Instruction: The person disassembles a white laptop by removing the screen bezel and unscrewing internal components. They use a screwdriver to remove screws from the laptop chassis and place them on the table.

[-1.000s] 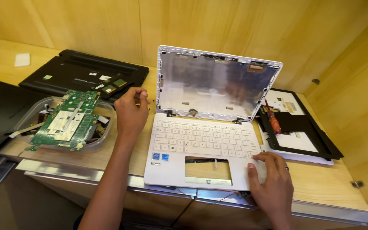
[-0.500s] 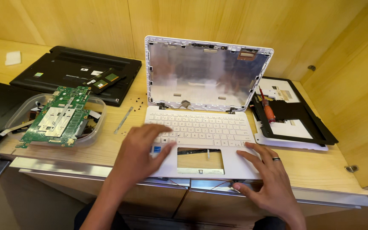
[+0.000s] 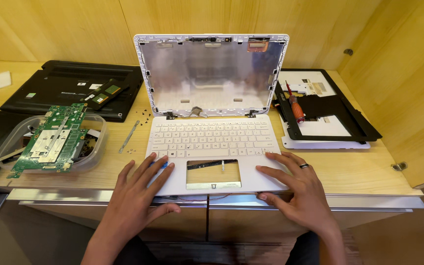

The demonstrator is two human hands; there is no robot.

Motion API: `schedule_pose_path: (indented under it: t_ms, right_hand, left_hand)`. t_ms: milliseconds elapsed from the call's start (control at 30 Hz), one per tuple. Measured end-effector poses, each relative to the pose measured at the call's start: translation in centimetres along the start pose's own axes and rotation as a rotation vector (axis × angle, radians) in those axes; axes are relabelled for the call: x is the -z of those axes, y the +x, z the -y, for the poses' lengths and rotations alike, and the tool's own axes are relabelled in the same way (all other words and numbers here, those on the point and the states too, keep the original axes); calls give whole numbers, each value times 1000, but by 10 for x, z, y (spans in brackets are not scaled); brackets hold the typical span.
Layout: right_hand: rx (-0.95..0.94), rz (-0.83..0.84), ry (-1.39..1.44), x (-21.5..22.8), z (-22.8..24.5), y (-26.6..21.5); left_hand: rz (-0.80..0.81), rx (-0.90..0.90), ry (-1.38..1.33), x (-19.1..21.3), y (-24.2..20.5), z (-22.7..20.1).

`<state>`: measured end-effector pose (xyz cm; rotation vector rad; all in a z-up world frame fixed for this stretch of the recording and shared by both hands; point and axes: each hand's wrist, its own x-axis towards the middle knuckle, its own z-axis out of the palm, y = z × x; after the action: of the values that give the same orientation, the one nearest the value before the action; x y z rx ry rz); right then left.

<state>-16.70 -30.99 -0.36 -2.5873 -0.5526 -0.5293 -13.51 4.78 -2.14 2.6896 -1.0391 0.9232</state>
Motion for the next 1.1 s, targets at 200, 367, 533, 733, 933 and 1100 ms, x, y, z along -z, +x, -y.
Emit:
schedule_pose_path:
  t_ms: [200,367,533,733,933,1100]
  right_hand:
    - [-1,-59,-26,-4,0,-3]
    - [66,-123,-55,-9,-3,-6]
    - [84,-140,-80,-11,-5,-8]
    - [198,-218,-102,-14,-12,-8]
    - [221,-216,-182,-16,-13,-9]
    - [243,-228,-141,-14,-15,-8]
  left_hand:
    - [63,5,-14,4,0,3]
    - [-1,-80,149,4,5,3]
    - [-44,-184,314,-5,2,9]
    - [-2,-318,314,3,3,18]
    - [192,-396,373,14,7,21]
    - [98,-511,500,27,19,20]
